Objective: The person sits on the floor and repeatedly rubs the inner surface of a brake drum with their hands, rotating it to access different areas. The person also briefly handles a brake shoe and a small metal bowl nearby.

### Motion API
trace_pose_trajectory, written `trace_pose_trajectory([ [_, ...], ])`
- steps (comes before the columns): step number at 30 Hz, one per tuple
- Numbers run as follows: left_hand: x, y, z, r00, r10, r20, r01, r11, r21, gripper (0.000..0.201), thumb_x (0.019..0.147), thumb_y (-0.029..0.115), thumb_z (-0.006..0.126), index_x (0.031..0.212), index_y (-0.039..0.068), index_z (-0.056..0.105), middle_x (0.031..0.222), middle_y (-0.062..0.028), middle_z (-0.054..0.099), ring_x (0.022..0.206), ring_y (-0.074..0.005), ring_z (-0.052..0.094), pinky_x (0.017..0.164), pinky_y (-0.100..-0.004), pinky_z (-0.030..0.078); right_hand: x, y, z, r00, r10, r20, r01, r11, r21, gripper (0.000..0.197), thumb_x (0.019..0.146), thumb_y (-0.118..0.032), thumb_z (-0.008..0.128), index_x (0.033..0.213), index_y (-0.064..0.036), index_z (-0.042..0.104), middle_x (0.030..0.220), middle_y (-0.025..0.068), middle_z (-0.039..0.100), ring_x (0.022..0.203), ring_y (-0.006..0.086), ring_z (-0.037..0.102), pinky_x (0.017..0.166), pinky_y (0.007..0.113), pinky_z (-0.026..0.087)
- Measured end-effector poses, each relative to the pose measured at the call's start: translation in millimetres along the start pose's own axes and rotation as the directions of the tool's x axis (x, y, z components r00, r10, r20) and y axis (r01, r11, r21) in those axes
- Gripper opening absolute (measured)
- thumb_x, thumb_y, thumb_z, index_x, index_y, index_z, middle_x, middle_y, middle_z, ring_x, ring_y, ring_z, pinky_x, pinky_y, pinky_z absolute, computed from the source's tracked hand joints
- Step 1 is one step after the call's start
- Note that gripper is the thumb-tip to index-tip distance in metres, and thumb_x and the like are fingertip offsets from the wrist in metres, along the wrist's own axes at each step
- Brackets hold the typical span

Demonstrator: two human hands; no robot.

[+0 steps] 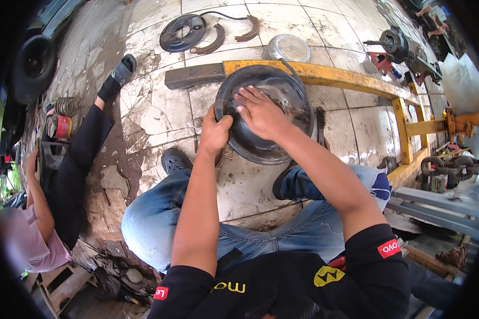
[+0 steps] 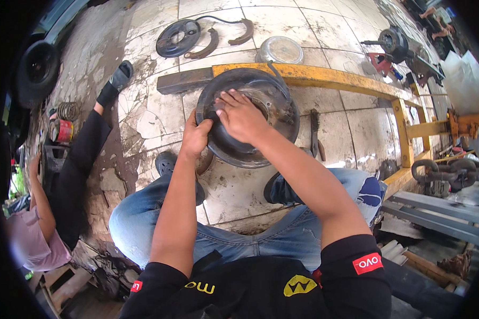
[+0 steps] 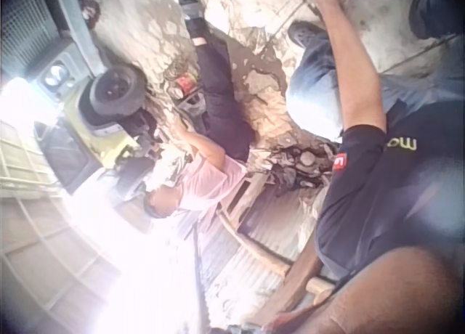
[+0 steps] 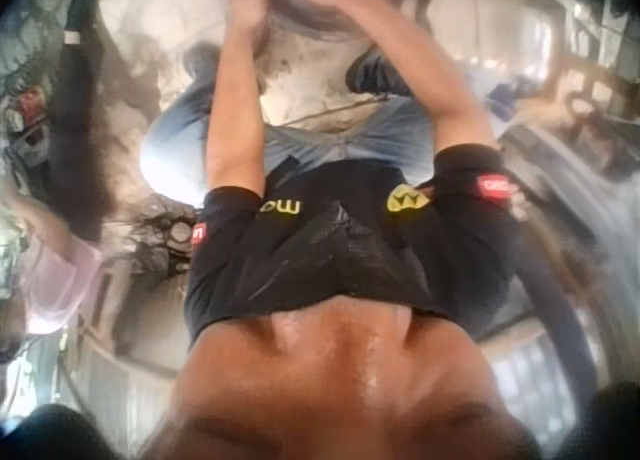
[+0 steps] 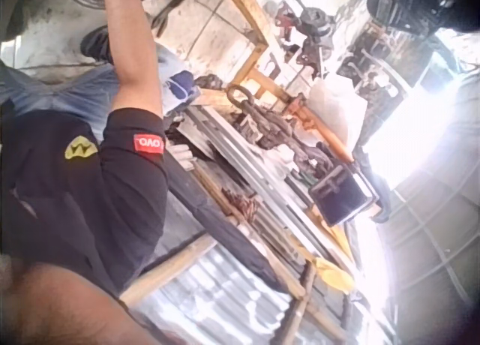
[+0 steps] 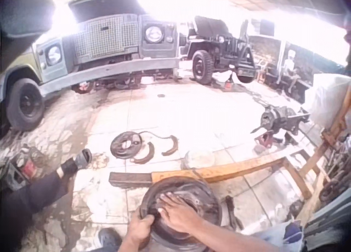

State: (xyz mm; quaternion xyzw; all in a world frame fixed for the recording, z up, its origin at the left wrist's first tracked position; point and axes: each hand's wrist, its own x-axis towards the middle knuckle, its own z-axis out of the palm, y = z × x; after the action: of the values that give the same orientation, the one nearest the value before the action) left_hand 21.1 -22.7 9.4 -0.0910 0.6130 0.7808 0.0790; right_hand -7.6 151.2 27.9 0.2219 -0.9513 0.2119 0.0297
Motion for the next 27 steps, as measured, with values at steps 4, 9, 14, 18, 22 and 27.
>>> trace_pose_trajectory([
  [4,-1,7,3,0.999,-0.033,0.024,0.032,0.999,0.037,0.044,0.083,0.003,0.055,0.127,-0.006,0.05,0.108,-0.0112,0.064,0.091,-0.0176,0.06,0.082,-0.0299,0.049,-2,17,4,0.997,0.057,-0.053,-0.058,0.998,-0.003,0.048,0.104,-0.032,0.033,0.133,0.0008,0.051,0.145,0.0221,0.042,0.138,0.0373,0.036,0.114,0.048,0.029],
  [9,0,6,1,0.998,-0.042,0.05,0.038,0.997,0.068,0.043,0.084,0.003,0.054,0.126,-0.006,0.051,0.109,-0.011,0.063,0.093,-0.0176,0.06,0.084,-0.0303,0.048,-8,28,0,0.983,0.179,-0.052,-0.177,0.984,0.032,0.051,0.104,-0.035,0.032,0.14,-0.0011,0.044,0.149,0.0231,0.036,0.141,0.0388,0.028,0.117,0.046,0.024],
  [14,2,1,2,0.999,-0.013,0.035,0.01,0.995,0.096,0.042,0.084,0.003,0.053,0.125,-0.006,0.05,0.111,-0.0119,0.063,0.096,-0.0188,0.06,0.087,-0.0308,0.048,-8,23,10,0.989,0.09,-0.115,-0.083,0.994,0.063,0.048,0.104,-0.033,0.033,0.135,-0.0003,0.049,0.146,0.0218,0.041,0.137,0.0396,0.036,0.115,0.05,0.026],
  [18,4,-1,4,0.998,0.061,0.032,-0.065,0.99,0.129,0.042,0.084,0.004,0.053,0.125,-0.005,0.05,0.112,-0.0128,0.062,0.096,-0.0195,0.06,0.087,-0.0321,0.048,-5,20,14,0.988,0.122,-0.095,-0.113,0.99,0.089,0.045,0.103,-0.032,0.034,0.133,-0.0019,0.051,0.146,0.02,0.042,0.137,0.0395,0.036,0.114,0.051,0.028],
  [22,2,5,5,1.0,-0.001,0.027,-0.002,0.995,0.103,0.041,0.084,0.004,0.053,0.124,-0.005,0.051,0.11,-0.0121,0.063,0.094,-0.0182,0.059,0.085,-0.0308,0.048,4,37,11,0.955,0.256,-0.153,-0.242,0.965,0.106,0.045,0.103,-0.032,0.036,0.131,-0.0021,0.053,0.144,0.0194,0.045,0.136,0.0395,0.038,0.113,0.051,0.028],
  [27,-1,11,9,0.999,-0.024,0.031,0.02,0.992,0.122,0.04,0.084,0.004,0.052,0.123,-0.006,0.051,0.107,-0.0116,0.064,0.092,-0.0183,0.06,0.082,-0.0295,0.049,4,41,-1,0.989,0.125,-0.083,-0.116,0.987,0.107,0.043,0.103,-0.03,0.035,0.129,-0.0008,0.054,0.137,0.0222,0.051,0.131,0.0422,0.042,0.108,0.049,0.036],
])
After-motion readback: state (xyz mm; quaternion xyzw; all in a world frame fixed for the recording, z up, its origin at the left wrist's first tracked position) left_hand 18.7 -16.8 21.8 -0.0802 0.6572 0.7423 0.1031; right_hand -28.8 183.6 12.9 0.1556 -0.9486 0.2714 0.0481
